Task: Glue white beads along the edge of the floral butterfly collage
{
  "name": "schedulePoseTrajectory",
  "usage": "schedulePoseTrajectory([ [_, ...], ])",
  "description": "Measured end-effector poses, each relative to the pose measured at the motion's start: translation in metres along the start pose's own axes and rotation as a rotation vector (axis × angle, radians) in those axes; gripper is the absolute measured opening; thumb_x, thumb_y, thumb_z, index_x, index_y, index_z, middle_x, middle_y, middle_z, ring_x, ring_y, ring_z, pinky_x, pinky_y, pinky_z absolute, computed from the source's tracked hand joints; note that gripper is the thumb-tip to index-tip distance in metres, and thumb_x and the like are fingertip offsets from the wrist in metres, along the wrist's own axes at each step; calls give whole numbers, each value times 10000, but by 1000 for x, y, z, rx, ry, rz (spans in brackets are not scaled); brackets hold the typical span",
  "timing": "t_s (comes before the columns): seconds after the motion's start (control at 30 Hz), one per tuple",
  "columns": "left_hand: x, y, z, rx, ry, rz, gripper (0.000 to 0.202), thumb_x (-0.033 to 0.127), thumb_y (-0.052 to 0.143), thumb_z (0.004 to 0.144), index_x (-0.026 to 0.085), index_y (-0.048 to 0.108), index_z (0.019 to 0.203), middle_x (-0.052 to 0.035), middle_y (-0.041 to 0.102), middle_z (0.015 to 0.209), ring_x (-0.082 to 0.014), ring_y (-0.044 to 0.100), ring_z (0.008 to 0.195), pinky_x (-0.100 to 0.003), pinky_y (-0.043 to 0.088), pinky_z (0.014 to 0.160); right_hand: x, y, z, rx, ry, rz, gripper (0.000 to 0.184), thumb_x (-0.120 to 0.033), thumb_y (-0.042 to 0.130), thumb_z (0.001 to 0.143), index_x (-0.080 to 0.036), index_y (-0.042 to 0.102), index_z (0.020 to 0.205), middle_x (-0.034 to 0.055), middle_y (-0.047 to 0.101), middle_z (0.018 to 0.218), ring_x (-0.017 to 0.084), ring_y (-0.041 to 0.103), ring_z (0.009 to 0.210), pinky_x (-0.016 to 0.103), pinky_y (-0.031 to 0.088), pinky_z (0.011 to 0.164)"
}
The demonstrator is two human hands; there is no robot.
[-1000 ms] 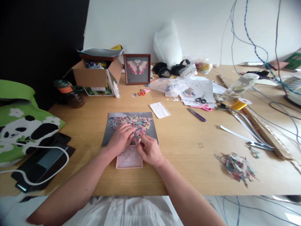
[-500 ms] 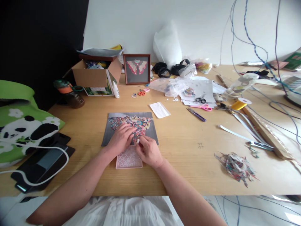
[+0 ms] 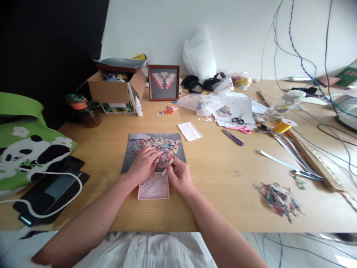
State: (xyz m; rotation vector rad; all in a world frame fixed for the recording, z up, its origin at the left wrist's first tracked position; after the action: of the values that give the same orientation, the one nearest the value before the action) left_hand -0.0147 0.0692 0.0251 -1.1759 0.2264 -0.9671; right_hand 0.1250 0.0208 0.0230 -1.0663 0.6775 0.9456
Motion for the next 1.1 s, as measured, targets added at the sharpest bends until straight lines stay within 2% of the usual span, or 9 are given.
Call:
schedulePoseTrajectory([
  [0.1, 0, 0, 0, -2, -1, -2, 296, 90, 471, 898, 157, 595, 1158, -98, 657, 1084, -257, 531, 1111, -514, 371, 1064, 0, 1, 0, -24, 9, 20, 333, -337, 496, 925, -199, 394, 640, -49, 368, 565, 92, 343, 520, 226, 284, 489],
  [0.23, 0, -1, 0, -2, -8, 9, 302, 78, 466, 895, 130, 593, 1163, -107, 662, 1084, -262, 531, 1120, -506, 368, 1070, -4, 4, -1, -71, -68, -29, 303, -312, 496, 925, -197, 415, 657, -41, 404, 581, 96, 369, 520, 230, 297, 496],
  [0.4, 1, -2, 1, -10, -5, 12, 324, 72, 457, 892, 142, 585, 1181, -105, 665, 1093, -261, 527, 1133, -517, 366, 1068, -7, 6, -3, -74, -146, -122, 276, -278, 475, 923, -206, 416, 663, -32, 418, 566, 109, 396, 510, 241, 308, 497],
  [0.57, 2, -4, 1, -11, -6, 16, 292, 69, 486, 884, 101, 603, 1150, -113, 675, 1065, -261, 532, 1114, -482, 345, 1091, -10, 6, -4, -77, -177, -136, 246, -252, 473, 925, -210, 416, 689, -24, 432, 588, 117, 423, 516, 246, 323, 506],
  [1.1, 2, -3, 1, -5, -10, 16, 300, 77, 506, 871, 129, 604, 1150, -105, 673, 1078, -263, 541, 1110, -494, 356, 1084, -18, 10, -7, -123, -325, -191, 178, -161, 470, 900, -219, 415, 741, -13, 436, 632, 131, 424, 538, 261, 334, 533],
])
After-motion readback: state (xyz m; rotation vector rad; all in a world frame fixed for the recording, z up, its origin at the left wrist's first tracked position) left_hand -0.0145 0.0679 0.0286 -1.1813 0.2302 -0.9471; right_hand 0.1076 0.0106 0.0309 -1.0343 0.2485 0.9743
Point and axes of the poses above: each hand's wrist, its own z-axis towards the middle knuckle, its own y-axis out of the palm, x = y × z, the point moved 5 cm from there along z, towards the middle knuckle
